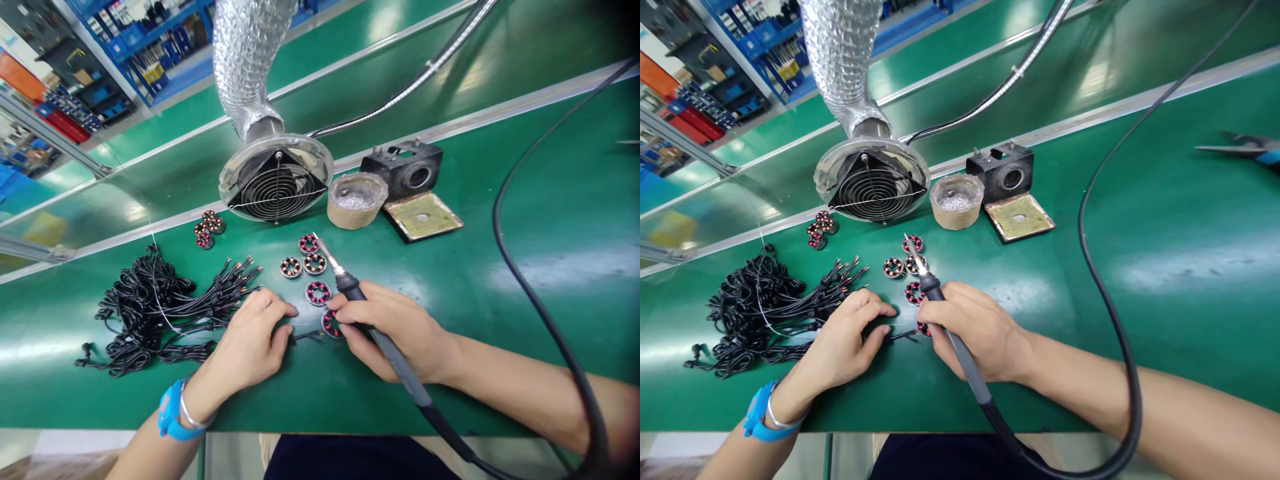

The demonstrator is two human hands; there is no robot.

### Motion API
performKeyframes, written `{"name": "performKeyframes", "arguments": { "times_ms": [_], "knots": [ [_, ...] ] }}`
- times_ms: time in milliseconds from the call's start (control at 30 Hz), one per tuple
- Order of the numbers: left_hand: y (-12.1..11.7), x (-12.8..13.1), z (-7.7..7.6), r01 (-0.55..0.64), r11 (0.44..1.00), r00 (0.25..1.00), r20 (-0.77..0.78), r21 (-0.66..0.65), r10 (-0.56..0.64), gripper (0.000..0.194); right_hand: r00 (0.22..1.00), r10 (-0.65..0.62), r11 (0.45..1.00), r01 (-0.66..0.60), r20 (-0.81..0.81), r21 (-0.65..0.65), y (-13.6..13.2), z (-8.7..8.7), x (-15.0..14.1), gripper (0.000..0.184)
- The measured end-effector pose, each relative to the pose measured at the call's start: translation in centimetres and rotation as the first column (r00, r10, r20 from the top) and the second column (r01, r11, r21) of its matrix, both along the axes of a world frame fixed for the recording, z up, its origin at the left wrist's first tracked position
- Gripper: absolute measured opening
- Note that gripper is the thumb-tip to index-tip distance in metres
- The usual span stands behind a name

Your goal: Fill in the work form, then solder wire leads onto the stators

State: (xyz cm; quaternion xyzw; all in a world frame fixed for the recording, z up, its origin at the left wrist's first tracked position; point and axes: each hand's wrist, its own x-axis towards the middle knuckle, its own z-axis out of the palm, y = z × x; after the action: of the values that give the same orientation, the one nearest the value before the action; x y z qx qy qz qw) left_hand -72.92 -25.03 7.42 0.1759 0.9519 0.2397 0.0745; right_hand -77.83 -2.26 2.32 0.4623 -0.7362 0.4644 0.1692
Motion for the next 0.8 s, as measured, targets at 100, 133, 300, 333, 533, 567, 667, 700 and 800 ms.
{"name": "performKeyframes", "arguments": {
  "times_ms": [100,133,300,333,533,567,667,700,800],
  "knots": [
    [-0.1,0.0,-0.5,-0.014,0.999,1.0,-0.01,-0.049,0.014,0.009,1.0,-0.005,1.0,0.005,-0.015,-0.006,0.0,0.1,0.0,0.022],
    [-0.1,0.0,-0.5,-0.014,0.998,1.0,-0.004,-0.055,0.014,0.008,1.0,-0.007,1.0,0.007,-0.02,-0.01,0.0,0.2,0.0,0.023],
    [-0.2,0.0,-0.6,0.015,0.998,1.0,0.014,-0.06,-0.015,0.002,1.0,-0.002,1.0,0.002,-0.016,-0.021,0.0,0.2,0.0,0.024],
    [-0.2,0.1,-0.6,0.023,0.997,1.0,0.012,-0.078,-0.023,0.004,1.0,-0.002,1.0,0.002,-0.016,-0.024,0.0,0.2,0.0,0.024],
    [0.6,0.4,0.2,-0.086,0.996,0.99,0.116,0.034,0.082,0.01,1.0,-0.008,0.996,0.008,0.005,-0.085,-0.2,0.7,0.1,0.03],
    [0.8,0.5,0.4,-0.111,0.991,0.983,0.155,0.073,0.099,0.01,1.0,-0.007,0.995,0.008,0.016,-0.096,-0.3,0.9,0.2,0.03],
    [1.6,0.9,0.8,-0.129,0.983,0.974,0.2,0.127,0.102,0.011,1.0,-0.001,0.995,0.003,0.021,-0.096,-0.9,1.4,0.4,0.027],
    [1.8,1.0,0.9,-0.13,0.982,0.976,0.194,0.139,0.101,0.011,1.0,0.008,0.996,-0.006,0.016,-0.083,-1.1,1.5,0.5,0.025],
    [2.2,1.3,1.0,-0.146,0.974,0.979,0.169,0.175,0.116,0.011,0.999,0.05,0.998,-0.05,-0.008,-0.029,-1.7,1.8,0.5,0.021]
  ]
}}
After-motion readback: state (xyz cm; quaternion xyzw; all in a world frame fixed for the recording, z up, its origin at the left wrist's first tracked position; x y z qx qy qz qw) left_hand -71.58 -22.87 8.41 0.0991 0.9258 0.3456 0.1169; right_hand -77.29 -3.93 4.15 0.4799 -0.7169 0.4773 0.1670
